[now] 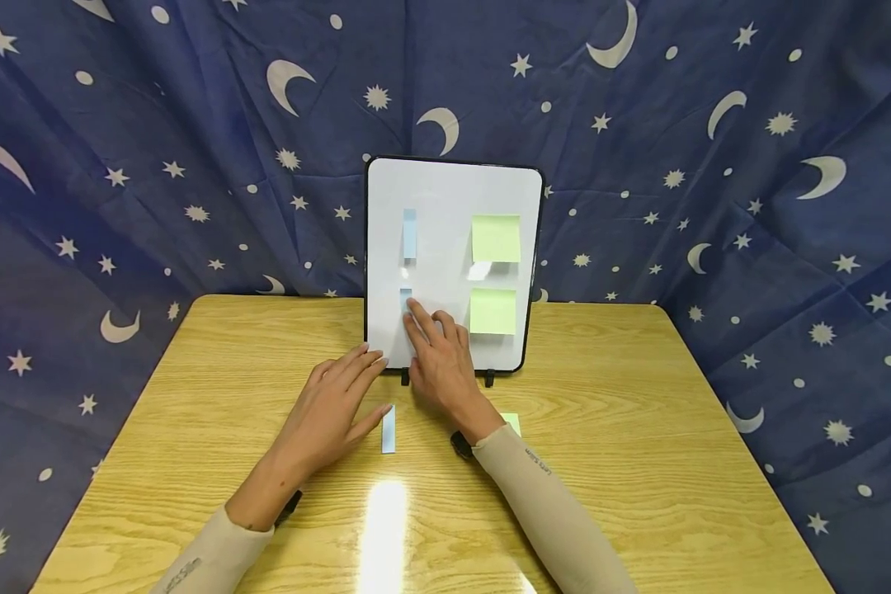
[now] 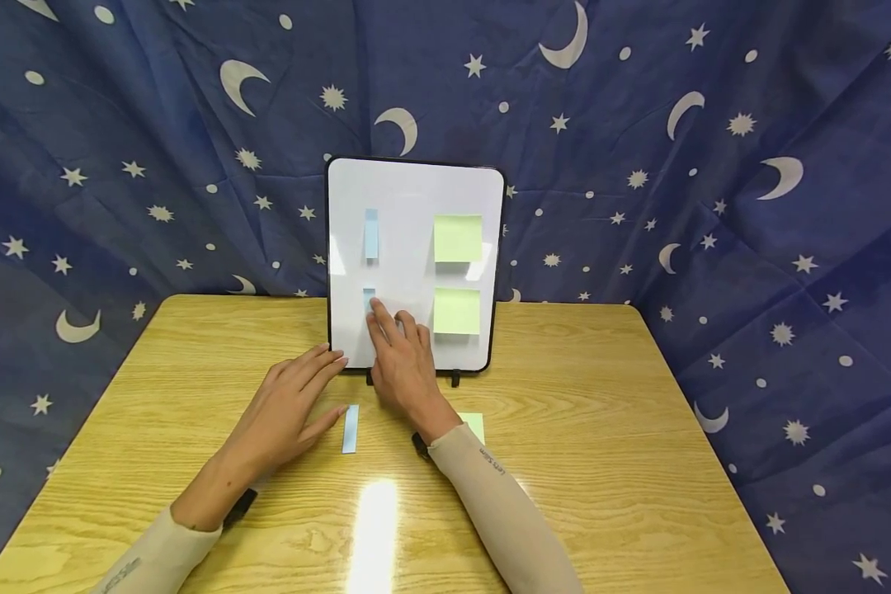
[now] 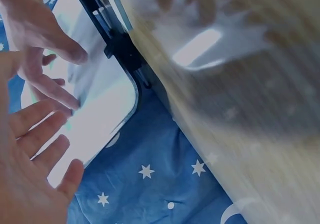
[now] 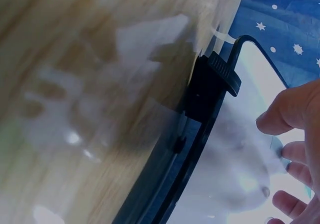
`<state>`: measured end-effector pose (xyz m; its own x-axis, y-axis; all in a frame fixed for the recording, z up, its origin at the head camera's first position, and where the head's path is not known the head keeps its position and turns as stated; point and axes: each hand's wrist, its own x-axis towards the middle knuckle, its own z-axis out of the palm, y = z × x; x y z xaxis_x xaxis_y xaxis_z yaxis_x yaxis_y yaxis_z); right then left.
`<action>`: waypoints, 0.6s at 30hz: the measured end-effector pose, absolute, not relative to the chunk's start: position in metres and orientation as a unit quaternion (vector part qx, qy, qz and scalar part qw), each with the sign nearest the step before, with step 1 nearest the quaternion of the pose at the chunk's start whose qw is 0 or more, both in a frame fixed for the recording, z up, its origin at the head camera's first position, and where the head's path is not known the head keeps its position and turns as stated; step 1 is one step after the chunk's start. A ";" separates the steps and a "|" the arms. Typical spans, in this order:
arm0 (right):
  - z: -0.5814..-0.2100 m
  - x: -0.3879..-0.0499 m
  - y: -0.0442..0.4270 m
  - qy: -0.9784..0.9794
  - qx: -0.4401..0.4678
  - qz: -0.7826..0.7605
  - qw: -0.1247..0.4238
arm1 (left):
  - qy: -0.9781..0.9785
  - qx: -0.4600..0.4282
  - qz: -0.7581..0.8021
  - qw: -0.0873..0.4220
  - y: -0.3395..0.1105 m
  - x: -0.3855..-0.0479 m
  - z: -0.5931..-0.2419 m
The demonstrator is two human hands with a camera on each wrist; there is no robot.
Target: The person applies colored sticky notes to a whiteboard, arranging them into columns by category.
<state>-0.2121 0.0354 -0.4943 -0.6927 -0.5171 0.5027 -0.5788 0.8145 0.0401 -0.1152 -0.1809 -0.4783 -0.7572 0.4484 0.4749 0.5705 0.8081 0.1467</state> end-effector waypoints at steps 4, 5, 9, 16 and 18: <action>-0.494 -0.211 0.034 -0.920 0.297 0.057 0.249 | -0.925 -0.275 -0.144 0.220 -0.181 -0.125 -0.477; -0.494 -0.211 0.034 -0.921 0.296 0.055 0.248 | -0.925 -0.274 -0.143 0.220 -0.180 -0.127 -0.476; -0.495 -0.211 0.034 -0.918 0.300 0.062 0.251 | -0.924 -0.274 -0.138 0.228 -0.180 -0.137 -0.473; -0.495 -0.212 0.035 -0.912 0.306 0.074 0.261 | -0.917 -0.287 -0.129 0.244 -0.179 -0.161 -0.470; -0.494 -0.212 0.035 -0.913 0.305 0.077 0.260 | -0.916 -0.287 -0.128 0.249 -0.178 -0.168 -0.470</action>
